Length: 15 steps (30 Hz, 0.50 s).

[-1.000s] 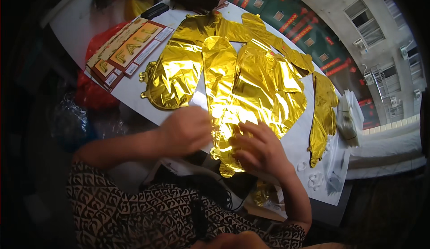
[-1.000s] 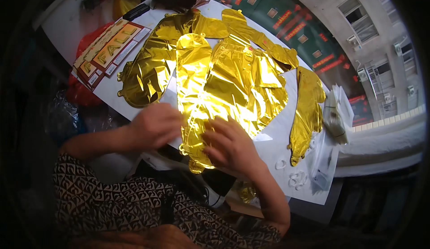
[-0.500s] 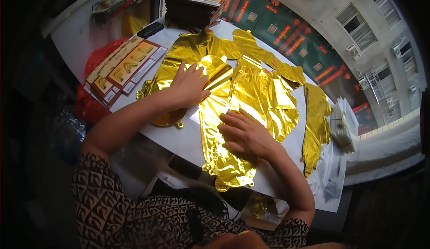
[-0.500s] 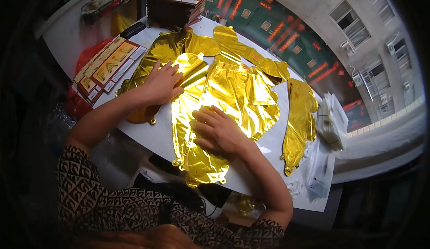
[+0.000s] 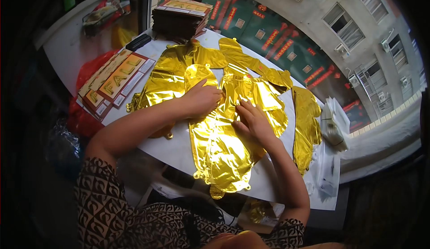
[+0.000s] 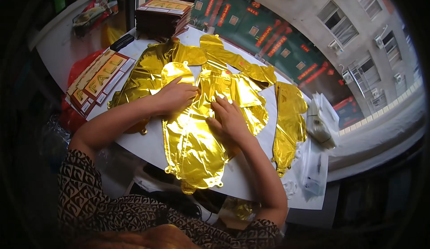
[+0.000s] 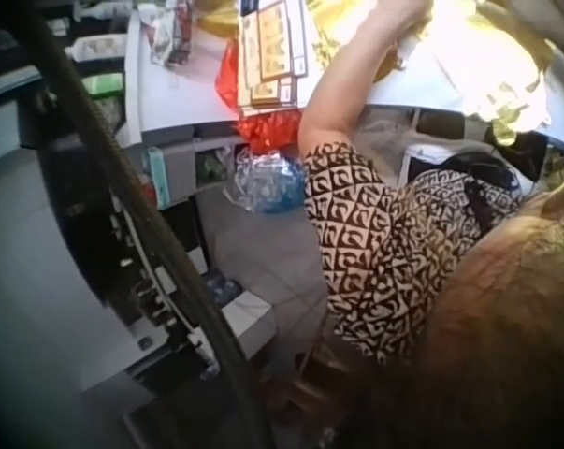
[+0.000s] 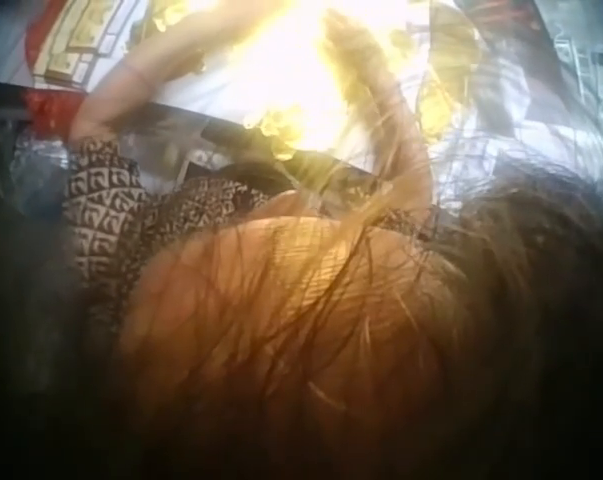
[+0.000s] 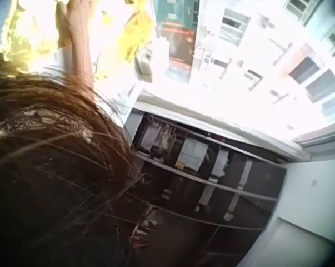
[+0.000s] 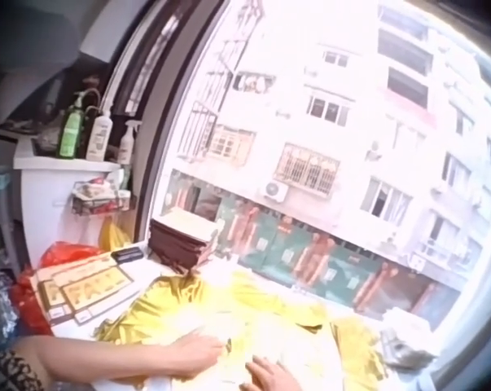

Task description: The person folds a gold foil balloon by hand and places it into a plastic sleeve. They then pick up a larger gold foil balloon, fold it into a smaller shape, and press it flat on the table.

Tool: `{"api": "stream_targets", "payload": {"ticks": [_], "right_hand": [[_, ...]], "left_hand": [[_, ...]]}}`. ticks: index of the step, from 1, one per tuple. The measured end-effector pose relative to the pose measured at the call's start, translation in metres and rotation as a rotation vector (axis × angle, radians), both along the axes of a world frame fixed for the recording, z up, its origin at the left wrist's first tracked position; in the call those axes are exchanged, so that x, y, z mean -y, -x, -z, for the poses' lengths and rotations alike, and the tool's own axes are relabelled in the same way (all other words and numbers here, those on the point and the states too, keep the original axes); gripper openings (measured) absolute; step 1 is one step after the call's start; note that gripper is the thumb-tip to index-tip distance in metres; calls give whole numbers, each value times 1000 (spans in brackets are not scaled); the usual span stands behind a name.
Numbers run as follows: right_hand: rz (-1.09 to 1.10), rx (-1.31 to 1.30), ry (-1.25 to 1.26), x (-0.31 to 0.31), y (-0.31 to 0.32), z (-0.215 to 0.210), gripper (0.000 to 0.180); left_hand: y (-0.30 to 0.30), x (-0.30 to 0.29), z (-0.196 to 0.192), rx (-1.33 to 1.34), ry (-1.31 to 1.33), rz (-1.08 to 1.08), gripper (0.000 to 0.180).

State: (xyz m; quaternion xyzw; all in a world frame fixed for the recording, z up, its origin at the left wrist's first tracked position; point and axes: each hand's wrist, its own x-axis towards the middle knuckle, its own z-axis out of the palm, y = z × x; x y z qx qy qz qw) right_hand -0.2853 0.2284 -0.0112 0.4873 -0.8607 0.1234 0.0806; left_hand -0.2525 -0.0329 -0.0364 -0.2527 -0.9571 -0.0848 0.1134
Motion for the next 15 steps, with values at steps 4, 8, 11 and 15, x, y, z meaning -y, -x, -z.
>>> {"api": "stream_targets", "payload": {"ticks": [4, 8, 11, 15], "right_hand": [[-26, 9, 6, 0, 1, -2, 51], [-52, 46, 25, 4, -1, -1, 52], [-28, 54, 10, 9, -6, -2, 51], [18, 100, 45, 3, -12, -3, 49]], "left_hand": [[-4, -1, -9, 33, -173, 16, 23], [-9, 3, -10, 118, -280, -72, 23], [-12, 10, -5, -101, -170, -86, 26], [-10, 23, -60, 107, 25, -695, 50]]}}
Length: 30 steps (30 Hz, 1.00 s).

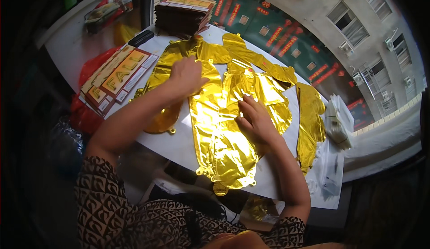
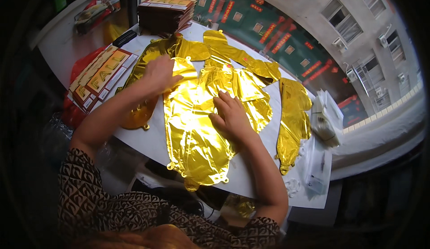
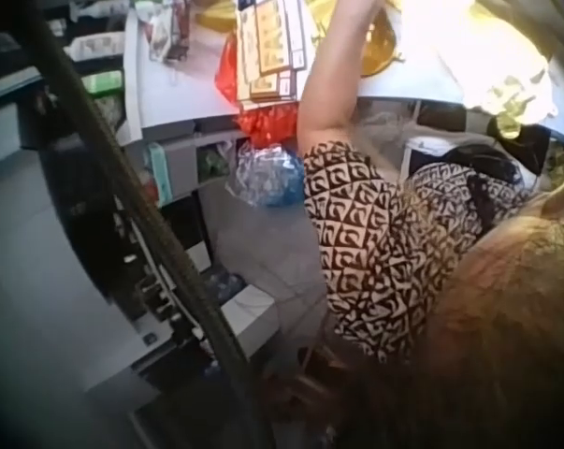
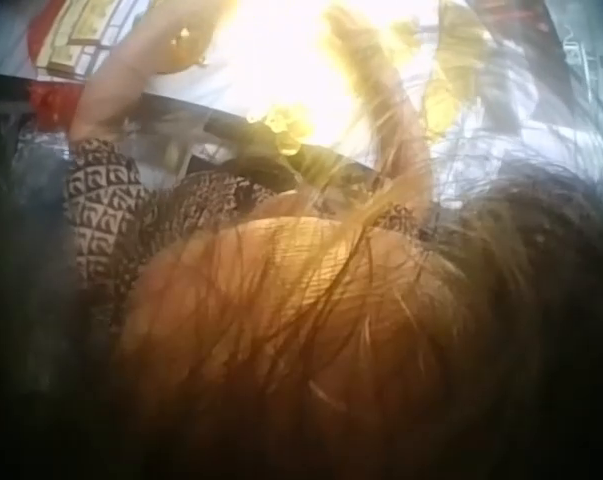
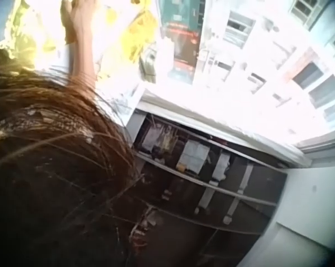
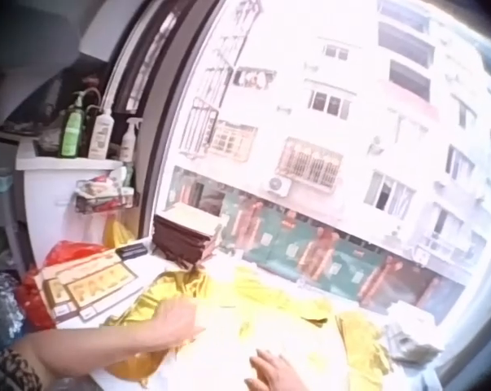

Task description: The person folds a gold foil balloon by hand and places it into a plastic sleeve. They then pick up a larger gold foil balloon, fold it into a smaller shape, and press it flat on the table.

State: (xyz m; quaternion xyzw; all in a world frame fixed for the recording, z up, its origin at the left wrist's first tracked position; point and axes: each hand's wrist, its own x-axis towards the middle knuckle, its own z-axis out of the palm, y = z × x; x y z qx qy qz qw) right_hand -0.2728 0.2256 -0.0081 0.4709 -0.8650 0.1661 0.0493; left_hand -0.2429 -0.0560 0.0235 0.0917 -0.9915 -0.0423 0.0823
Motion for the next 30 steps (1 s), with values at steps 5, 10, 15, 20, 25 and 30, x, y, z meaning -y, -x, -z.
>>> {"api": "stream_targets", "payload": {"ticks": [5, 10, 15, 20, 25, 30], "right_hand": [[17, 27, 24, 8, -9, -5, 48], [25, 18, -27, 5, -8, -10, 50], [13, 107, -50, 4, 9, -7, 54], [75, 200, 92, 0, 7, -5, 55], [-99, 97, -10, -11, -55, -20, 63], [-80, 122, -60, -4, -85, -13, 67]], "left_hand": [[-1, 32, 19, 14, -104, -25, 46], [11, 30, 27, -74, -288, 30, 31], [18, 21, 12, -89, -1028, -68, 23], [15, -5, 4, -77, -1477, 35, 32], [0, -21, -3, -135, -914, 38, 63], [-32, -21, 6, 42, -628, 106, 63]]}}
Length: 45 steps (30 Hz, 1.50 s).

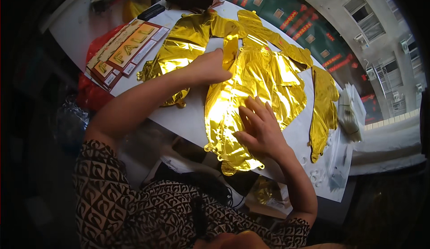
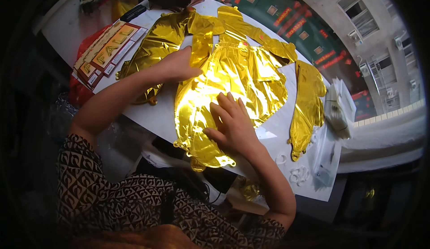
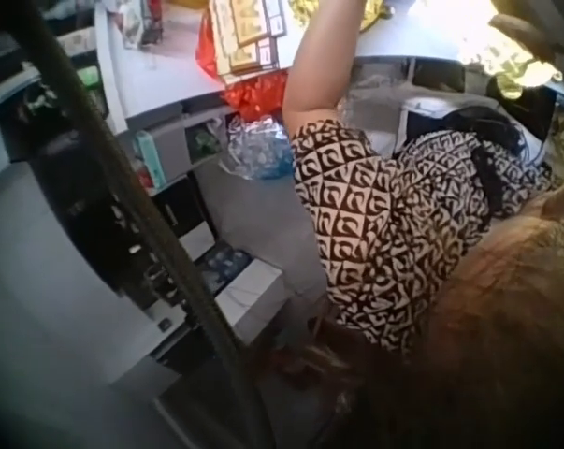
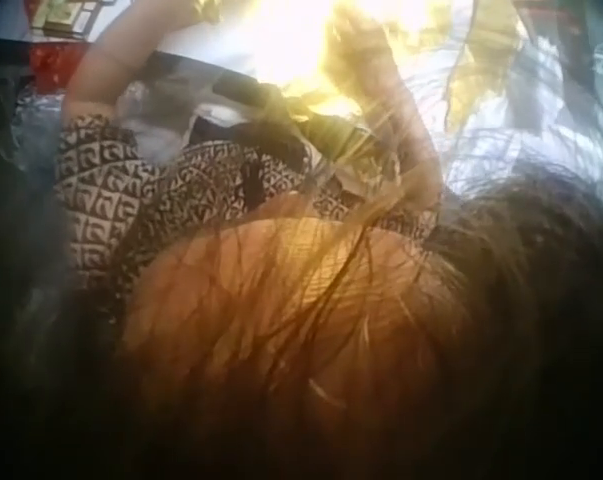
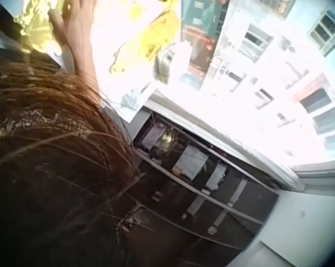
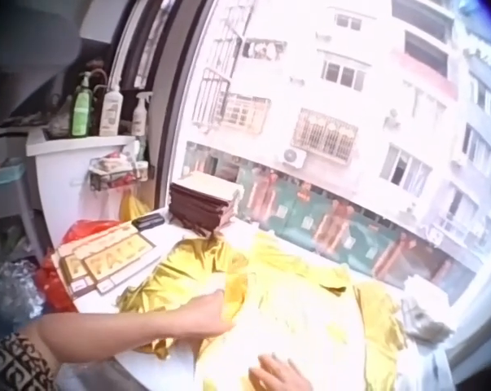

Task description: The person folds a gold foil balloon by hand and places it into a plastic sleeve. They then pick up a larger gold foil balloon, fold it into a smaller shape, and press it flat on the table.

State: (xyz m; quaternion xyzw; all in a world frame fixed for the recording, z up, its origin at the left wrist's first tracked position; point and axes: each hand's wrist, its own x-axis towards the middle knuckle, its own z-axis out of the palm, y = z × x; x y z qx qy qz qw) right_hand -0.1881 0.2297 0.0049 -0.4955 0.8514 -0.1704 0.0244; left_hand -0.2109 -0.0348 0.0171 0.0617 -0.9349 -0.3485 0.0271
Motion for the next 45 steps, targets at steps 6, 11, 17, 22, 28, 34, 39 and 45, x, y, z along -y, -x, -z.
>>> {"api": "stream_targets", "payload": {"ticks": [6, 11, 17, 22, 28, 34, 39, 45], "right_hand": [[18, -31, 23, 3, 2, 4, 63], [7, -82, 51, 9, 2, 5, 62], [-14, -51, 42, 10, 5, 8, 64], [-39, -106, 92, 11, 1, 10, 61], [-51, -41, 53, 16, -2, 1, 62], [-76, -7, 111, 10, -26, -5, 55], [-313, -42, 116, 2, -54, 2, 50], [-273, -63, 109, 6, -66, 11, 49]], "left_hand": [[-8, 0, 10, 24, -124, 132, 50], [-6, -11, 16, 16, -423, 128, 52], [-13, -31, -3, 220, -434, 198, 59], [-20, -19, -1, 280, -564, 49, 59], [-30, -28, 27, -196, -31, 326, 29], [-32, -26, 52, -643, 198, 570, 31], [-38, -29, 57, -507, 319, 619, 38], [-37, -28, 49, -404, 355, 689, 43]]}}
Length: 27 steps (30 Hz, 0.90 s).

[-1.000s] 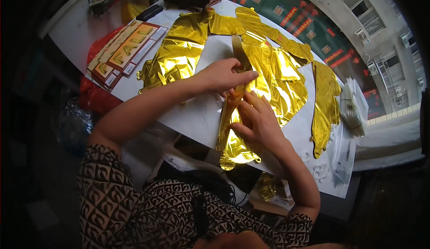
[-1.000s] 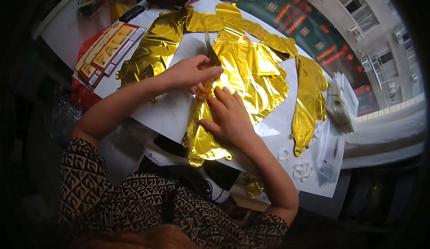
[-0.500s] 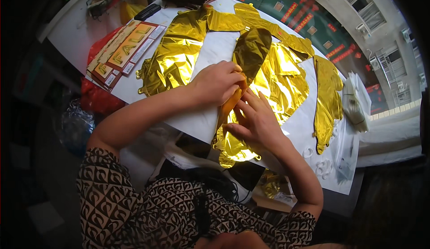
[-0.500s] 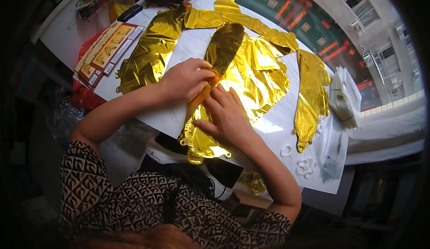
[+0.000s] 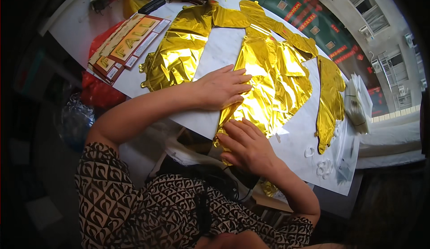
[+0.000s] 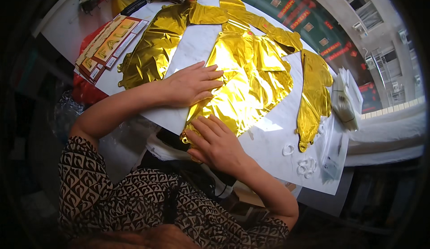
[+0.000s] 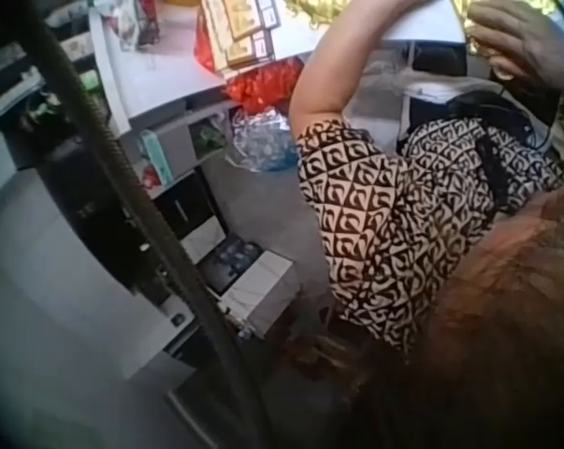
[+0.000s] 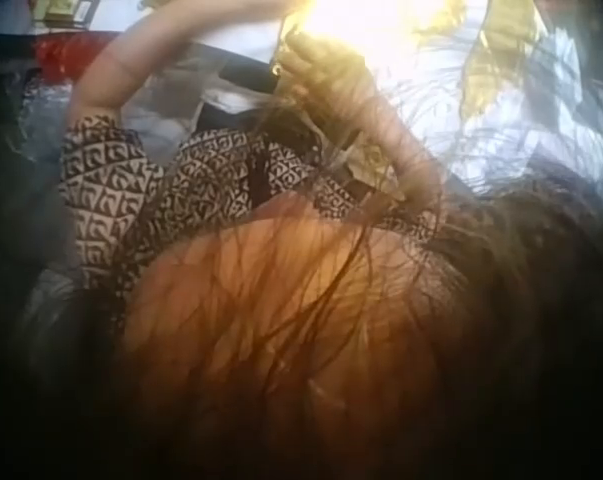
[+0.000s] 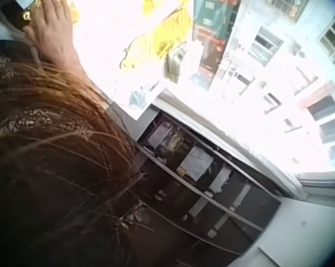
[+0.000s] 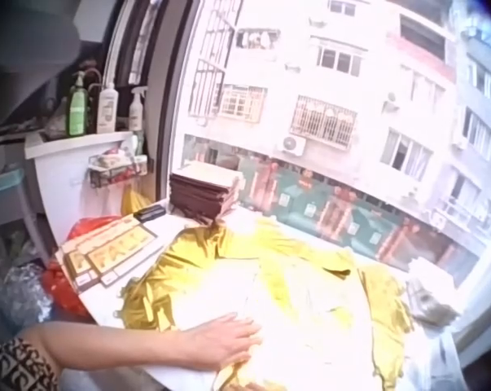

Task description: The person folds a gold foil balloon by hand and places it into a plastic sleeve. They then pick up a larger gold foil balloon, fold it into a smaller shape, and press it flat on the table.

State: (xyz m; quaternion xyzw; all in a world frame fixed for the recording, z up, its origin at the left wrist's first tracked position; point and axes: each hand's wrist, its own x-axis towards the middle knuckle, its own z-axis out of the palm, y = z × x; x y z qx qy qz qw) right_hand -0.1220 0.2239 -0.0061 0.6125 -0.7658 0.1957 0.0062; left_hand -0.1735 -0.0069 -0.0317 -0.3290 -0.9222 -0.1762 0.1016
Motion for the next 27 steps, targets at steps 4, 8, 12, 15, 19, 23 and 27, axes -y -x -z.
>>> {"api": "stream_targets", "payload": {"ticks": [4, 8, 12, 15, 19, 23, 27], "right_hand": [[8, -13, -6, 3, -4, -2, 45], [0, -26, -10, 0, -5, 3, 44], [-4, -19, -26, 1, -6, 1, 44], [-14, -34, -40, 1, -6, -1, 45], [-63, -127, -103, 1, 0, -6, 45], [-51, -136, -73, 1, 12, -8, 44], [-21, -144, -14, 5, 15, -9, 40]], "left_hand": [[4, -2, -4, 35, 27, 88, 46], [4, -4, -4, 65, 16, 106, 48], [5, -5, 3, 57, 4, 93, 48], [7, -5, 6, 50, -17, 92, 48], [8, -5, 9, 26, -23, 90, 49], [14, -10, 6, 52, -25, 68, 49], [27, -12, 6, 34, 13, 50, 48]]}}
